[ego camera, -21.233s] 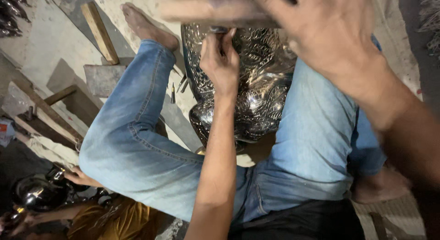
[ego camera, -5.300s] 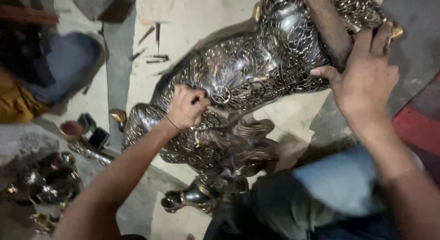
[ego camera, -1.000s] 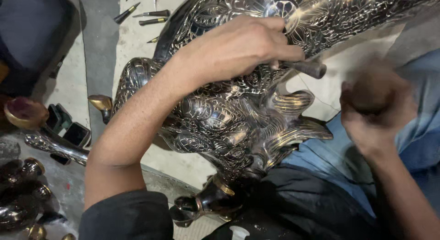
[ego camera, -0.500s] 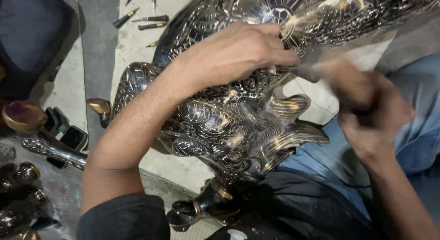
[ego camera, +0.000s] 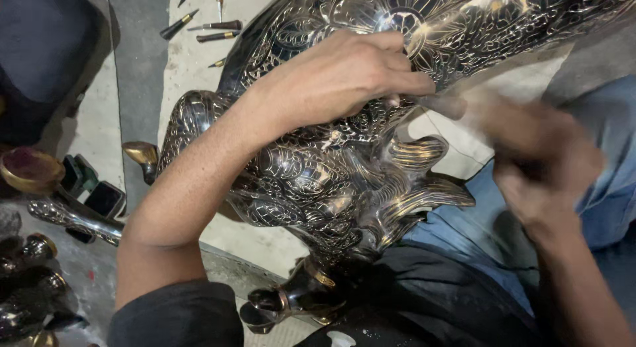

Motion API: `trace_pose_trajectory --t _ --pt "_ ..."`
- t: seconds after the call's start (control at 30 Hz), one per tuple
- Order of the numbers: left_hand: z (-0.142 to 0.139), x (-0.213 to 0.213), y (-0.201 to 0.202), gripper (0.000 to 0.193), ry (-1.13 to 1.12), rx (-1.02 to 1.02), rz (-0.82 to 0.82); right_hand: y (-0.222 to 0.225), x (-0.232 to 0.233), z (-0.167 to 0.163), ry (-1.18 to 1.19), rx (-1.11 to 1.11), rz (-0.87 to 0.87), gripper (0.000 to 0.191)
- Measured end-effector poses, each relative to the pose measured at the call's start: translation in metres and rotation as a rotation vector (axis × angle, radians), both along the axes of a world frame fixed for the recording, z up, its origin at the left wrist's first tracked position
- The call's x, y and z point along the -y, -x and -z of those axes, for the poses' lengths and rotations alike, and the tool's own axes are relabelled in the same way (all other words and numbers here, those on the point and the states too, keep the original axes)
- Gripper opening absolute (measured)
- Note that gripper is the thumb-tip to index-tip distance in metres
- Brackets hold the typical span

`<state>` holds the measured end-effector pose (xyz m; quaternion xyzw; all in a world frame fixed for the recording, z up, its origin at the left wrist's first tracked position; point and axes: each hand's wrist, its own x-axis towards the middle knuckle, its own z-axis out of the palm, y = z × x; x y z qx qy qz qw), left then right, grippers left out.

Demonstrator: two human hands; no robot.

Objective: The person uses a hammer and chisel to engrave intricate patterns onto a large, ornate metal object. They repeatedly strike the chisel to create detailed designs on the surface.

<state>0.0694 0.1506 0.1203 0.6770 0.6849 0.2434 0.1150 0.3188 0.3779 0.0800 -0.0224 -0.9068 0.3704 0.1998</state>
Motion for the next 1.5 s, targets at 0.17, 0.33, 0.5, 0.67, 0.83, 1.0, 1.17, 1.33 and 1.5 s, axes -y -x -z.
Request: trace_pose_trajectory --t 0.17,0.33,0.5,0.67,0.83,1.0,1.17,1.33,1.5 --pt "0.003 0.0 0.0 0.049 -0.05 0.025 -0.006 -0.006 0.005 -0.002 -0.083 0.128 0.173 0.034" --pt "0.003 0.0 0.001 0.053 -0.048 -0.007 0.002 -0.013 0.001 0.005 -0.083 0.097 0.147 0.023" --pt "0.0 0.0 0.001 0.05 -0.028 0.007 0.009 -0.014 0.005 0.007 -0.042 0.102 0.201 0.034" --pt "0.0 0.001 0.001 0.049 -0.046 0.001 -0.009 -0.005 0.008 -0.001 0.104 0.092 0.193 0.035" --pt "0.002 -0.001 -0.001 0.048 -0.02 0.001 -0.025 0.003 0.01 -0.01 0.005 0.043 0.13 0.03" --pt "0.001 -0.001 -0.001 0.046 -0.021 -0.014 -0.025 -0.007 0.006 -0.006 0.002 0.185 0.232 0.029" --pt "-0.001 0.002 0.001 0.047 -0.041 -0.006 -0.008 -0.015 -0.003 0.02 -0.041 0.025 0.106 0.055" --pt "0.002 0.001 0.0 0.05 -0.07 -0.032 -0.021 -0.016 -0.002 0.028 0.048 0.004 0.114 0.056" --pt "0.001 0.002 -0.003 0.054 -0.019 0.001 -0.024 -0.015 0.005 0.018 -0.088 0.117 0.201 0.055"
